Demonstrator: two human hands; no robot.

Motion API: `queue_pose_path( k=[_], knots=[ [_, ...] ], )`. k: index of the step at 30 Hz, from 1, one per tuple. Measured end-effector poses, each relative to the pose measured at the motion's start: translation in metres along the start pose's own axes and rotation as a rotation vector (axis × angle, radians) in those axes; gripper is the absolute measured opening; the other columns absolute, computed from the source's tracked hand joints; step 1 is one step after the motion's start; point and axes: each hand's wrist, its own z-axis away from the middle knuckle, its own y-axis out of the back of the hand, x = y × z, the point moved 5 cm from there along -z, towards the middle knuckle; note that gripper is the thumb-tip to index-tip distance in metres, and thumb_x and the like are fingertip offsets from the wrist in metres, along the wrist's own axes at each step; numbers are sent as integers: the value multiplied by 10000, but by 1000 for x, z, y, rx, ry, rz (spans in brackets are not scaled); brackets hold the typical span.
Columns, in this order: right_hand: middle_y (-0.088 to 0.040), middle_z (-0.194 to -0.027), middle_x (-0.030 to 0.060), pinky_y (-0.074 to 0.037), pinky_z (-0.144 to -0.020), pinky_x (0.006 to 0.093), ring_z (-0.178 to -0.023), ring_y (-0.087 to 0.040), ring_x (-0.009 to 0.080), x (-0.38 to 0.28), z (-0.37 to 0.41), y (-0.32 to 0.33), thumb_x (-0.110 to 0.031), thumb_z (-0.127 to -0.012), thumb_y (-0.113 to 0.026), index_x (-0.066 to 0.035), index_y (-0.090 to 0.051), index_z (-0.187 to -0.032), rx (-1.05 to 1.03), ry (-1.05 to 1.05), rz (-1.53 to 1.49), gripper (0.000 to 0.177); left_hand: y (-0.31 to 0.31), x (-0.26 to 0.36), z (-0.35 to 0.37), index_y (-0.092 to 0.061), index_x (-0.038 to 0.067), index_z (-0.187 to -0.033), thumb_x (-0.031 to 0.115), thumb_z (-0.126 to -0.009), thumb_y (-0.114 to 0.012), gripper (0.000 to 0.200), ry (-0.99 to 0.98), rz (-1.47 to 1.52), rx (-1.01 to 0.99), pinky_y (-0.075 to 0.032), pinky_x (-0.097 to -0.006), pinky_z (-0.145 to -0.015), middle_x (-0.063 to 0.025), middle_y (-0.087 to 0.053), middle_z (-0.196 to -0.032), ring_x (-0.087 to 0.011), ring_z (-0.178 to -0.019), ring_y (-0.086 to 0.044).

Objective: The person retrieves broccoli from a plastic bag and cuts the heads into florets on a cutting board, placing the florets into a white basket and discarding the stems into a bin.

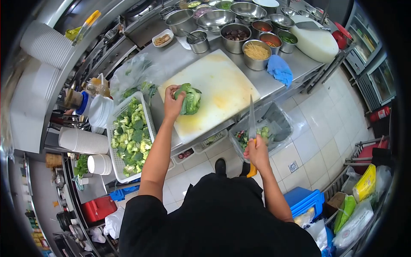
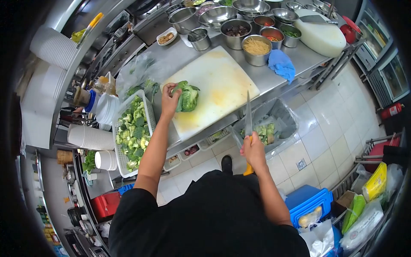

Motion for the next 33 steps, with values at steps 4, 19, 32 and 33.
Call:
queue_pose_path(
  k=[4,19,32,33],
  knots=[
    [-652,-800,301,-523,-695,499,-730,-668,451,-46,2,-14,-169,-967,-449,15,-467,-1191,-112,158,345,291,-11,13,-25,-558,22,-1149,153,-846,-744,378,-219,-204,-235,-463,-319,-929,-90,-632,-1125,-181,-1032,-592],
    [-680,-1020,307,-543,-853,495,-975,-679,439,-97,-59,-84,-42,-898,-488,73,-555,-1090,-295,291,927,234,-83,53,-9,-663,159,-1230,423,-871,-651,446,-266,-902,-470,-402,-448,-1005,-48,-634,-1286,-334,-1167,-530],
    [-681,-1008,305,-559,-821,477,-978,-695,397,-103,-70,-72,-99,-874,-557,87,-556,-1105,-544,-134,701,296,-15,22,3,-371,51,-1445,272,-806,-623,722,-207,-560,-413,-316,-432,-1114,-201,-462,-1392,-345,-1311,-418],
    [-672,-1000,327,-544,-844,501,-992,-682,420,-99,-67,-66,-128,-892,-533,81,-552,-1110,-497,-145,591,302,-10,25,7,-372,51,-1431,219,-767,-622,729,-106,-428,-446,-318,-404,-1115,-191,-462,-1374,-328,-1299,-428]
  ],
)
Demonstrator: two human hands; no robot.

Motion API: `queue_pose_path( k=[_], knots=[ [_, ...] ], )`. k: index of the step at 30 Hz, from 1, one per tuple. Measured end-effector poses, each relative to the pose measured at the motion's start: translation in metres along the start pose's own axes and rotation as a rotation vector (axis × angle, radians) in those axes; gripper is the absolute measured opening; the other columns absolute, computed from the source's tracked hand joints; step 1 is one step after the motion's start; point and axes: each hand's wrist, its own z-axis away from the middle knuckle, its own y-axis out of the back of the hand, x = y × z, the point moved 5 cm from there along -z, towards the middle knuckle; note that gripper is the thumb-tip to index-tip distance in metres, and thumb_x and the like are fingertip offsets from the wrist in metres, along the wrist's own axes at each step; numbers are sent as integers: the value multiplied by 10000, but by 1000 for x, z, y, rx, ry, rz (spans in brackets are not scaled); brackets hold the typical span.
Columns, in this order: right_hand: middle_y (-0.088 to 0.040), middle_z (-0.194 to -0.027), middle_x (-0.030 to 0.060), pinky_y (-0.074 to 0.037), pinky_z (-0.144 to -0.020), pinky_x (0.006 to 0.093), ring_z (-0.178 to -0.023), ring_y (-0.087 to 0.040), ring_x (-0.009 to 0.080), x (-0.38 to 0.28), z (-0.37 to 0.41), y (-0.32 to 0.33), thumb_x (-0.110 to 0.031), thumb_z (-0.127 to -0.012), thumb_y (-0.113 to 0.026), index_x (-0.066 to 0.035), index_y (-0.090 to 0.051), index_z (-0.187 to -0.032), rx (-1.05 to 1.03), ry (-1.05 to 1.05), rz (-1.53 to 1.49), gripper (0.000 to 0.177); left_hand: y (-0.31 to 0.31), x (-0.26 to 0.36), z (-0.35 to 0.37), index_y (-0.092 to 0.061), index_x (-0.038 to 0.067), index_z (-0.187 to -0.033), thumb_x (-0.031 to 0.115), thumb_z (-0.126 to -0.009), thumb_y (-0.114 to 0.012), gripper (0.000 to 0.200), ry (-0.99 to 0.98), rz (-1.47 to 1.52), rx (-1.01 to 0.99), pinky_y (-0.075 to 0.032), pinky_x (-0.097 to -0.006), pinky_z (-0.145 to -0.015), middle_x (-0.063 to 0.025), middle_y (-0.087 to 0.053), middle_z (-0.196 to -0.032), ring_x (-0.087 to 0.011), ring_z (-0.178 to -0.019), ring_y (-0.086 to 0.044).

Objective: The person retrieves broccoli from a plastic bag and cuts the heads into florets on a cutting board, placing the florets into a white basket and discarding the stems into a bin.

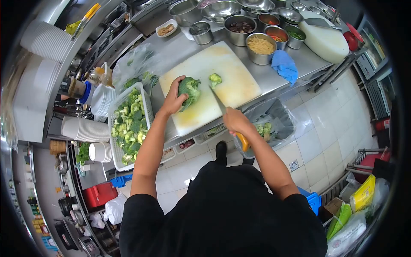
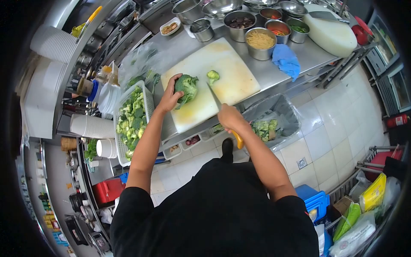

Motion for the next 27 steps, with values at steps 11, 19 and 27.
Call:
queue_pose_path(
  k=[11,19,27],
  knots=[
    [-644,-1036,356,-475,-913,561,-1020,-617,514,22,38,-8,-146,-918,-476,61,-499,-1133,81,211,398,300,-6,27,5,-373,64,-1341,140,-687,-672,724,45,-154,-253,-329,-343,-1096,-161,-452,-1328,-283,-1266,-437],
    [-649,-1024,351,-486,-900,553,-1012,-631,498,17,33,-12,-115,-927,-462,64,-492,-1142,89,217,387,280,-12,23,-10,-508,41,-1210,171,-717,-727,555,67,-52,-10,-411,-394,-1017,-155,-563,-1161,-319,-1120,-535],
    [-658,-994,354,-513,-858,536,-972,-656,483,2,16,-11,-51,-899,-464,84,-519,-1121,152,308,419,266,-13,17,-34,-522,45,-1147,128,-669,-689,513,-114,-222,-50,-422,-391,-1010,-135,-592,-1161,-323,-1122,-515]
  ],
)
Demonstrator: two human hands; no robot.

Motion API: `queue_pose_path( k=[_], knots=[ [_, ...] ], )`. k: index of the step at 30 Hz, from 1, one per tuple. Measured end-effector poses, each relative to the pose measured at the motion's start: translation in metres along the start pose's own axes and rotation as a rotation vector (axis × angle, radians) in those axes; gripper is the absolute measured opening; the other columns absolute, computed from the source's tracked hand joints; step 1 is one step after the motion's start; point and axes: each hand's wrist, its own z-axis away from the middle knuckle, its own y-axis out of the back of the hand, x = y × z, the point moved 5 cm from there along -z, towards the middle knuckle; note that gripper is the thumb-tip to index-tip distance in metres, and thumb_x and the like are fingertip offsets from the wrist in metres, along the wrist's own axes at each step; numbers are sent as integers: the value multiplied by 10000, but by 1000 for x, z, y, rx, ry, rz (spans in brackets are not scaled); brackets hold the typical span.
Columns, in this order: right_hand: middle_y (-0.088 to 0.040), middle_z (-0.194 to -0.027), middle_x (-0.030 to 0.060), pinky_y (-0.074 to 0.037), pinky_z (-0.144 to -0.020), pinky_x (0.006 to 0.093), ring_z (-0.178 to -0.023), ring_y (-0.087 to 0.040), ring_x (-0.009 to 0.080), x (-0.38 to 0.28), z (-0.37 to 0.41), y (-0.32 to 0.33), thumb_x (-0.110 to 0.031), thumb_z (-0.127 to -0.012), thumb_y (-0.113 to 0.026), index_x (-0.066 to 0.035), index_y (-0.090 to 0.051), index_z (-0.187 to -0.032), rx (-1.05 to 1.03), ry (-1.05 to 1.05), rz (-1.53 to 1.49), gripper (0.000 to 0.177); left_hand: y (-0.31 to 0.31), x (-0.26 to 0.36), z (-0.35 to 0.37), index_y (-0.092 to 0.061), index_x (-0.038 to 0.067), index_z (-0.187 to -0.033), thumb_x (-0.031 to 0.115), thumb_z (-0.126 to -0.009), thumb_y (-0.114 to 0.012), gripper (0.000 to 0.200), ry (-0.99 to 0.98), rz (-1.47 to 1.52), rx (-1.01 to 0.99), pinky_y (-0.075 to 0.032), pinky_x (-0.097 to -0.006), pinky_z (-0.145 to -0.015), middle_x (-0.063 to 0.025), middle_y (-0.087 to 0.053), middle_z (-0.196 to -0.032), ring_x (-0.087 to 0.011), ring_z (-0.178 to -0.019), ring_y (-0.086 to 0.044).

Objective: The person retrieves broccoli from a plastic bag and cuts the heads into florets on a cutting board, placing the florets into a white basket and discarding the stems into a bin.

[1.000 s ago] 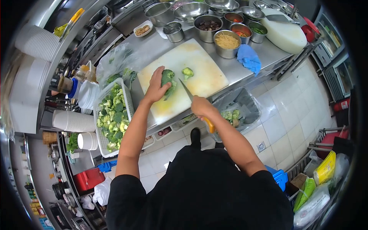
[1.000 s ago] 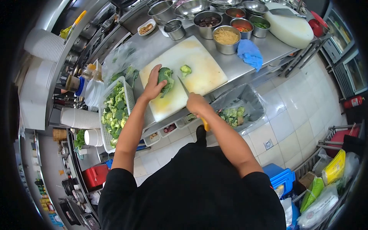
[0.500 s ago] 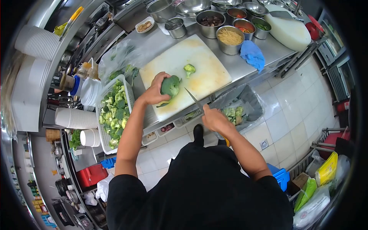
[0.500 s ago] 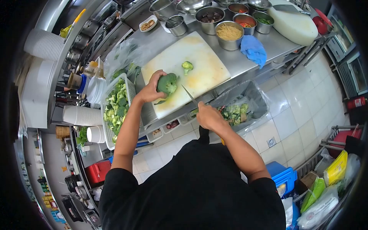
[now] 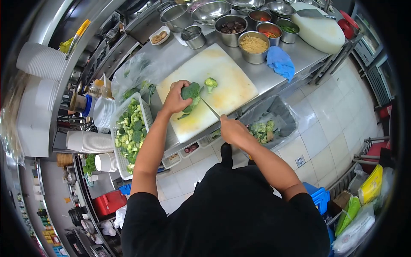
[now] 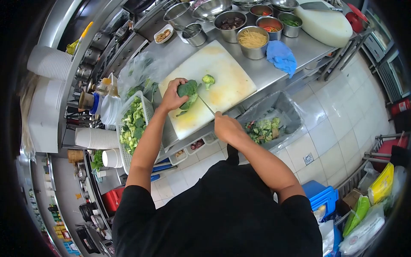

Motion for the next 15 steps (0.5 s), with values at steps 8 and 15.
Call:
queue_pose_path(
  k=[8,15],
  knots=[
    [-672,-1055,307,-541,-839,494,-974,-678,445,-12,-34,-12,-41,-894,-479,80,-557,-1096,3,16,76,248,-9,5,-5,-538,58,-1186,190,-688,-644,525,29,-73,-56,-441,-413,-1000,-122,-618,-1194,-346,-1166,-497],
    [-654,-1145,250,-574,-811,442,-1004,-693,381,-24,-56,-32,-61,-884,-550,101,-593,-1098,-62,-28,250,272,-9,17,-3,-535,69,-1251,210,-686,-661,596,15,-150,-75,-425,-440,-1027,-145,-603,-1212,-369,-1223,-483]
  ],
)
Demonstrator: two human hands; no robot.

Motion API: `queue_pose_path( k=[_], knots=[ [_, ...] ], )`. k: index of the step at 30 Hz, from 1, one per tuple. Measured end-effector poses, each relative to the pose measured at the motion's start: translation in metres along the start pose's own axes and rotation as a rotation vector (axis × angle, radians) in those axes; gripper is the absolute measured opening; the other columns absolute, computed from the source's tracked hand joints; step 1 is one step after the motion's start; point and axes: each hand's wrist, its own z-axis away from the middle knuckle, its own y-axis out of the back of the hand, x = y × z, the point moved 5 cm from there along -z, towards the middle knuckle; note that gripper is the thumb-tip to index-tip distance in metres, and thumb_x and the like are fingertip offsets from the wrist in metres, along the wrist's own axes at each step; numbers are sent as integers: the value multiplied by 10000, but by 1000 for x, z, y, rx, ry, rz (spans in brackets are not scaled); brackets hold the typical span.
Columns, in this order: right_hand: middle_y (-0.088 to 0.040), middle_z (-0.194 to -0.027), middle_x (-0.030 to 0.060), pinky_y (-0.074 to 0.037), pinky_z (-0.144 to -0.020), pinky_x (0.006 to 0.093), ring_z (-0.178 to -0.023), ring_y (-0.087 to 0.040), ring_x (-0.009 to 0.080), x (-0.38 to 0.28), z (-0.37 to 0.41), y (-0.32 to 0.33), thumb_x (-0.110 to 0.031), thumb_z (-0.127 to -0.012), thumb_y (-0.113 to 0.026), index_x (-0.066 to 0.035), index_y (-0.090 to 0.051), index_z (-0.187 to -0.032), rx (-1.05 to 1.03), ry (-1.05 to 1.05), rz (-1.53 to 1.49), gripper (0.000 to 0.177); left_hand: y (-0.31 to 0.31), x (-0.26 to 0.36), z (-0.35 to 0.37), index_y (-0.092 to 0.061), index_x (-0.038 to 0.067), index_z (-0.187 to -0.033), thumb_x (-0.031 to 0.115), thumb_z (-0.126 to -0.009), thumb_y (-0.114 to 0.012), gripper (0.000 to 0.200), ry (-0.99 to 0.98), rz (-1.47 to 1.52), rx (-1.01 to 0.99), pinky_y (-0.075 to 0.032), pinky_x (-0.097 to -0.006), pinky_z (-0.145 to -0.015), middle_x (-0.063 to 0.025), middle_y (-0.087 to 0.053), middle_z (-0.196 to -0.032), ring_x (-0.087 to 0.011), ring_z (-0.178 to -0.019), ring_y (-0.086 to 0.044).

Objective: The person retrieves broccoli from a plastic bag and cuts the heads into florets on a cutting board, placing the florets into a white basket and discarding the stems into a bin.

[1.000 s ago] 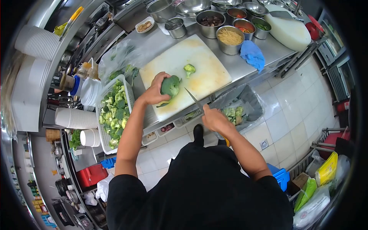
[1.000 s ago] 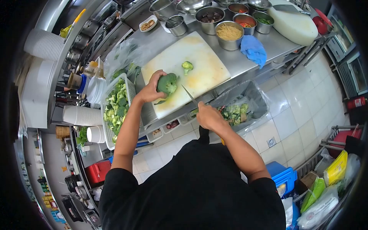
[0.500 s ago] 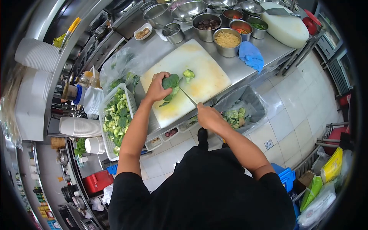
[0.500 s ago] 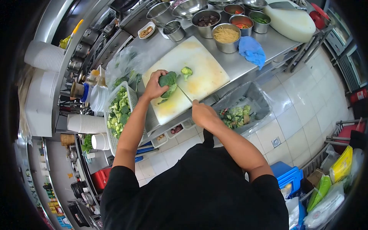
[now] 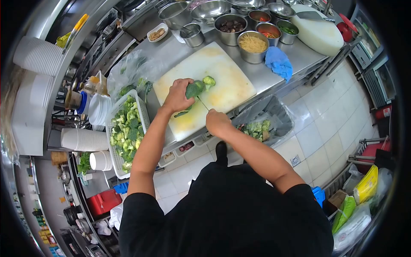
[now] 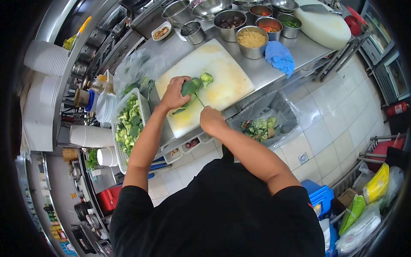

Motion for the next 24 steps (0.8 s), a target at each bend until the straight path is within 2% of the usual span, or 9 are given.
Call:
queue_pose_path(
  k=[4,6,7,12,15,17,18,20,24],
  knots=[
    [-671,-1072,277,-582,-751,448,-945,-710,377,10,7,2,-46,-867,-558,112,-584,-1101,56,91,35,283,7,-6,13,-497,58,-1264,173,-688,-678,615,81,-60,-58,-373,-437,-1082,-193,-524,-1325,-402,-1280,-437],
    [-676,-976,314,-579,-717,459,-879,-720,380,18,30,27,-23,-853,-536,119,-567,-1103,-219,-110,-304,289,6,-21,29,-485,58,-1273,157,-677,-692,639,106,-52,-49,-363,-438,-1092,-210,-496,-1359,-412,-1304,-422],
    [-676,-976,314,-579,-717,459,-879,-720,380,20,35,28,-23,-853,-536,119,-567,-1103,-228,-102,-305,289,8,-22,40,-475,67,-1256,154,-677,-719,635,9,-8,17,-361,-460,-1094,-220,-447,-1400,-423,-1321,-405],
    [-667,-942,343,-548,-785,502,-874,-686,460,28,40,15,-17,-869,-476,97,-523,-1119,-17,6,-237,278,13,-19,70,-478,74,-1157,122,-704,-767,540,-138,55,195,-341,-453,-1114,-248,-396,-1450,-420,-1383,-357],
    [-669,-947,338,-533,-813,524,-900,-674,478,22,48,12,-21,-874,-475,89,-510,-1129,35,85,-144,279,17,-6,66,-499,60,-1112,165,-774,-762,441,-116,36,205,-380,-433,-1062,-223,-482,-1356,-384,-1307,-430],
    [-670,-951,334,-527,-824,531,-914,-670,480,16,50,11,-20,-877,-475,85,-505,-1136,12,101,-127,281,8,-36,55,-522,44,-1085,244,-806,-773,425,105,353,301,-416,-420,-977,-175,-566,-1178,-332,-1163,-492],
    [-670,-954,334,-527,-823,532,-917,-671,479,15,52,12,-16,-880,-469,81,-508,-1134,16,105,-139,275,10,-33,50,-522,44,-1085,244,-806,-773,425,104,357,297,-416,-420,-977,-175,-566,-1178,-332,-1163,-492],
    [-671,-957,334,-527,-822,533,-919,-671,479,14,54,15,-12,-883,-462,77,-511,-1133,22,104,-150,269,16,-21,41,-554,37,-1063,292,-833,-756,398,49,126,313,-430,-413,-909,-131,-580,-1032,-303,-1030,-501],
    [-671,-959,334,-529,-814,534,-918,-675,472,11,58,21,-9,-885,-460,75,-517,-1124,-6,115,-140,260,12,-9,35,-582,30,-1036,279,-835,-729,352,97,-4,254,-425,-408,-920,-125,-574,-1012,-308,-1016,-507]
  ],
)
